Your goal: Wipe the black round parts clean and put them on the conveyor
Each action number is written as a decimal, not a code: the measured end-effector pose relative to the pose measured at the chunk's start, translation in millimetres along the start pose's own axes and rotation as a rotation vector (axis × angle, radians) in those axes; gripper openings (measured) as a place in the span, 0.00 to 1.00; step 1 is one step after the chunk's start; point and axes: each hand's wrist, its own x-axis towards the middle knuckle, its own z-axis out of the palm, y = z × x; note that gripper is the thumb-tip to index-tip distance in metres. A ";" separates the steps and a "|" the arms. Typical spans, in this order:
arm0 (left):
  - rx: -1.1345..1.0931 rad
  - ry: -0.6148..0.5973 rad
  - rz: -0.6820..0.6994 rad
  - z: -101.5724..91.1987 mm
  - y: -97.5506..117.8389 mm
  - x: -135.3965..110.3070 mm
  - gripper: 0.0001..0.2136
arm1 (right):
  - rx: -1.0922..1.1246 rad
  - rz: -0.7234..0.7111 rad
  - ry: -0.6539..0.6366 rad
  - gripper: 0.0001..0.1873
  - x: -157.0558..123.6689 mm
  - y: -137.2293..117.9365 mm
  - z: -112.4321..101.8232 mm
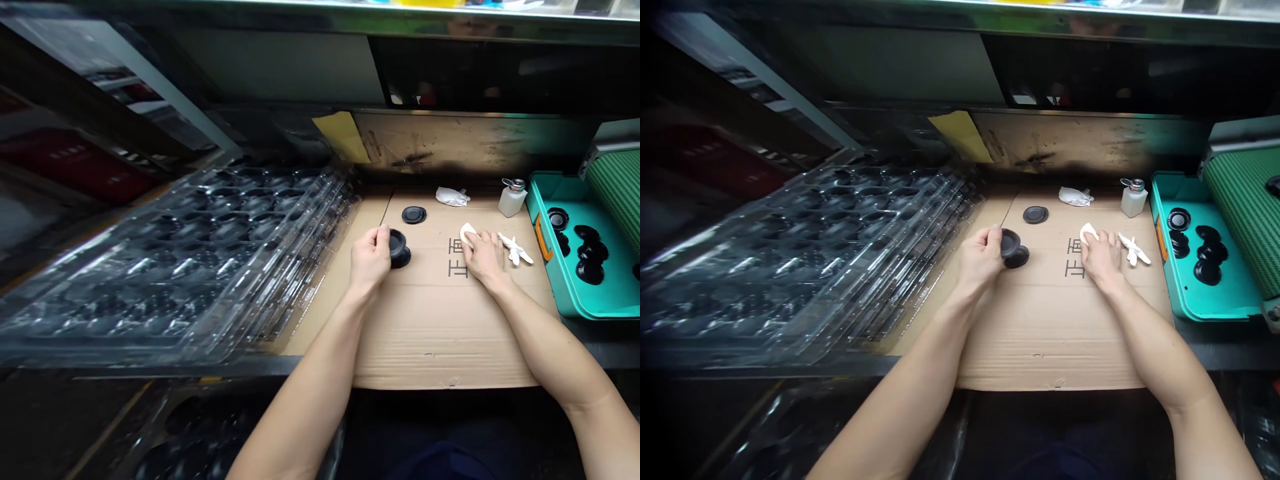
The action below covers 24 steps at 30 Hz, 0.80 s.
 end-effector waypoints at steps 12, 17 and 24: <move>0.522 -0.388 0.082 -4.3 -23.5 19.1 0.25 | 0.005 0.004 -0.004 0.21 -2.5 -1.3 0.1; 0.698 -0.414 0.089 -15.4 -19.8 11.2 0.40 | 0.017 0.003 -0.009 0.20 -2.1 -2.5 0.1; 0.646 -0.611 0.379 -12.5 -13.7 13.0 0.38 | 0.021 -0.002 -0.017 0.19 -3.8 -4.6 -0.6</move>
